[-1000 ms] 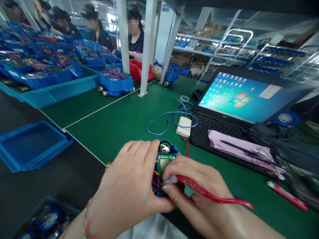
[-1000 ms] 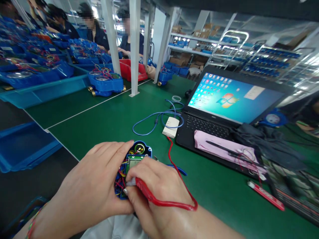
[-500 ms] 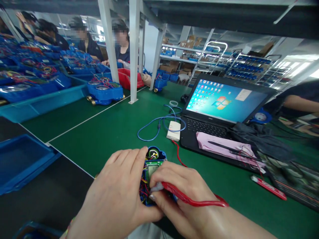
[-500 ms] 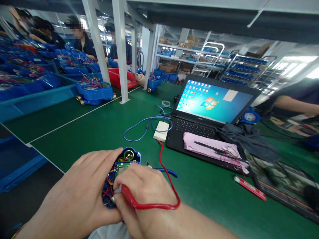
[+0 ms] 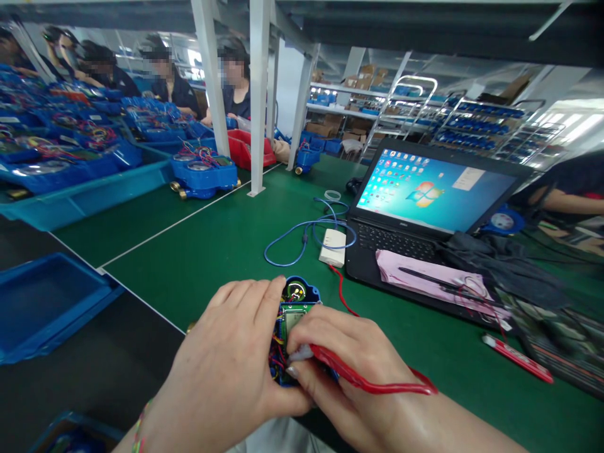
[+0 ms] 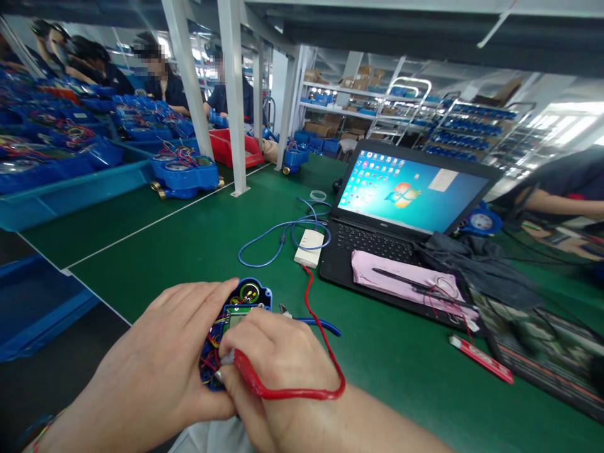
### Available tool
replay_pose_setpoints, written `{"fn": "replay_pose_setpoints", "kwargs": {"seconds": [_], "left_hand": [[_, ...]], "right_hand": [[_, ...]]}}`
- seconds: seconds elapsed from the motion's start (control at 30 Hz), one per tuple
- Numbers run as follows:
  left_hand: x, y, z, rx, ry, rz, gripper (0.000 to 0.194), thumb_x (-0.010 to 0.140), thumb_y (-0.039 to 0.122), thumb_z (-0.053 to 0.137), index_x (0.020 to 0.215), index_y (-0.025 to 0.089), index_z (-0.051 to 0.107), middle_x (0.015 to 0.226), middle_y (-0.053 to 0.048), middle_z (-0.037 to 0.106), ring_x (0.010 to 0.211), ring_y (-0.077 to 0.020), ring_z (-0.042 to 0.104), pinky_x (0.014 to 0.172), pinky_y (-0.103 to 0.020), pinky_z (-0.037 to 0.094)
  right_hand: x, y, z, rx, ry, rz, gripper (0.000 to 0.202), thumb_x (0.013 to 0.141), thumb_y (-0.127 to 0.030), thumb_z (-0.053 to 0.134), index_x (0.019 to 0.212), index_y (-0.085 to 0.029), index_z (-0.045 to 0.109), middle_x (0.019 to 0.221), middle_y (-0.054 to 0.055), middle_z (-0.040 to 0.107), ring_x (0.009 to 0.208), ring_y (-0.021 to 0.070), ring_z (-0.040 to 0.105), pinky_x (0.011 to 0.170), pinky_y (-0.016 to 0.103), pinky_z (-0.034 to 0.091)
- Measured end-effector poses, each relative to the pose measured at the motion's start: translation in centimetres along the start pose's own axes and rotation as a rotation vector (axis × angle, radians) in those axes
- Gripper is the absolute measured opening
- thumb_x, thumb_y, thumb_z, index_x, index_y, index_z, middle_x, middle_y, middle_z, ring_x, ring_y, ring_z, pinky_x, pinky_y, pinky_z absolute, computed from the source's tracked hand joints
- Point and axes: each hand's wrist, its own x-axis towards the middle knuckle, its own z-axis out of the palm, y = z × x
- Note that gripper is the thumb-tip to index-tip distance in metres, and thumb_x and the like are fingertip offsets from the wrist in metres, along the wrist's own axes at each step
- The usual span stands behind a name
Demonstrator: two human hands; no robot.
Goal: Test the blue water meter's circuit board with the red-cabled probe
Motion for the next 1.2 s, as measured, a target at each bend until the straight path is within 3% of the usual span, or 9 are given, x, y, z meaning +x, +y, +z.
{"fn": "replay_pose_setpoints", "kwargs": {"seconds": [0.3,0.6,1.2], "left_hand": [[-0.1,-0.02,-0.01,0.026,0.02,0.017,0.074,0.054,0.034,0.066,0.118,0.003,0.049,0.107,-0.017,0.058,0.097,-0.0324,0.054,0.085,-0.049,0.047],[0.11,0.35,-0.47,-0.016,-0.098,-0.041,0.083,0.058,0.051,0.073,0.121,0.003,0.047,0.111,-0.015,0.057,0.102,-0.0305,0.052,0.093,-0.046,0.041],[-0.06,0.34,-0.54,-0.058,-0.132,-0.092,0.078,0.061,0.053,0.071,0.12,0.008,0.047,0.11,-0.012,0.056,0.103,-0.0302,0.051,0.092,-0.046,0.039]], "right_hand": [[-0.1,0.27,0.16,0.028,-0.008,-0.006,0.008,0.084,-0.013,0.047,0.08,-0.018,0.052,0.075,0.002,0.059,0.063,0.0134,0.053,0.058,0.025,0.041],[-0.57,0.79,-0.19,0.072,-0.051,-0.033,0.014,0.083,-0.007,0.051,0.088,-0.02,0.049,0.081,0.0,0.057,0.069,0.0127,0.054,0.063,0.025,0.043],[-0.36,0.47,-0.65,0.015,-0.056,-0.041,0.015,0.082,-0.006,0.05,0.087,-0.021,0.049,0.079,-0.002,0.058,0.068,0.01,0.056,0.063,0.023,0.045]]}}
